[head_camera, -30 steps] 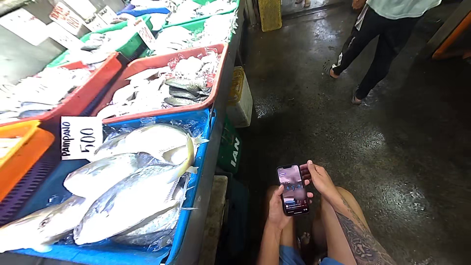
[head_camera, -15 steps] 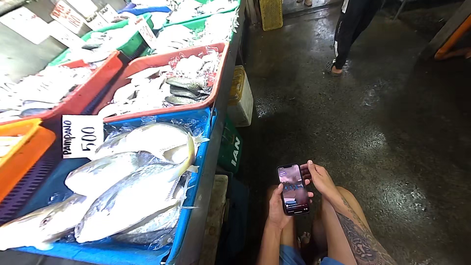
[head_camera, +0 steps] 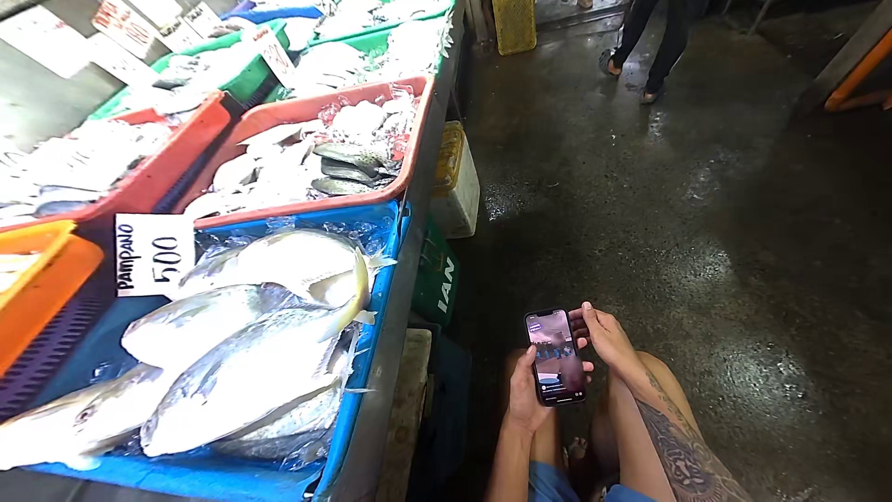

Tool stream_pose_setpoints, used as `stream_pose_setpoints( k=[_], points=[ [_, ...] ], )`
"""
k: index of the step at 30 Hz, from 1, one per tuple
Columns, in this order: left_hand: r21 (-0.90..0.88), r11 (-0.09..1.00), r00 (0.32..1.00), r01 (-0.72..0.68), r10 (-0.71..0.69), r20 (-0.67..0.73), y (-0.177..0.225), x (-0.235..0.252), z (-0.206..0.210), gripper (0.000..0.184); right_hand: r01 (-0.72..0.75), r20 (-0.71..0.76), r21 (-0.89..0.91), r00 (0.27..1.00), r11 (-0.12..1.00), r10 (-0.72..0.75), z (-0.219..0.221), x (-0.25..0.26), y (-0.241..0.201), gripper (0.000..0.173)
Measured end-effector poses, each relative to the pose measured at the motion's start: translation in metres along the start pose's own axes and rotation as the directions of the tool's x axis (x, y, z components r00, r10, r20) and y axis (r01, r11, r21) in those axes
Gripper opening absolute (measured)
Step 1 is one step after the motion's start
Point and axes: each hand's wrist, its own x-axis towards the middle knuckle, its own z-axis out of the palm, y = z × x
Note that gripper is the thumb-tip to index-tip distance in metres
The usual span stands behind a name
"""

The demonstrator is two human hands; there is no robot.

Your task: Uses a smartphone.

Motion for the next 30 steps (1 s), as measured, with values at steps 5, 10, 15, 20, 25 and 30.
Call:
stream_pose_setpoints(
  k=[5, 10, 15, 20, 25, 30],
  points=[
    [0.014, 1.0, 1.0, -0.001, 0.001, -0.015, 0.0004, 0.0, 0.0002, 0.061, 0.012, -0.005, -0.003, 1.0, 1.0, -0.012, 0.001, -0.0004, -0.0008, 0.055],
    [0.007, 1.0, 1.0, 0.0, 0.0, -0.025, 0.0001, -0.0007, 0.0013, 0.06, 0.001, 0.0, -0.01, 1.0, 1.0, -0.001, 0.0017, -0.0005, -0.0016, 0.055],
    [0.008, 1.0, 0.999, -0.003, 0.003, -0.032, 0.0004, -0.0005, 0.0023, 0.058, -0.003, 0.008, -0.01, 1.0, 1.0, 0.003, 0.0006, -0.0005, -0.0018, 0.055],
    [0.013, 1.0, 0.999, 0.002, -0.002, -0.033, 0.0001, -0.0005, 0.0016, 0.057, 0.012, 0.012, -0.009, 1.0, 1.0, -0.011, 0.0013, 0.0001, 0.0001, 0.056],
    [0.007, 1.0, 0.999, -0.001, 0.002, -0.047, 0.0003, -0.001, 0.0019, 0.058, 0.008, 0.011, -0.008, 1.0, 1.0, -0.008, 0.001, -0.0005, -0.0004, 0.055],
    [0.001, 1.0, 1.0, -0.003, 0.003, -0.03, -0.0002, -0.001, 0.0016, 0.057, 0.018, 0.004, -0.005, 1.0, 1.0, -0.018, 0.0012, -0.0013, -0.0004, 0.054]
  ],
)
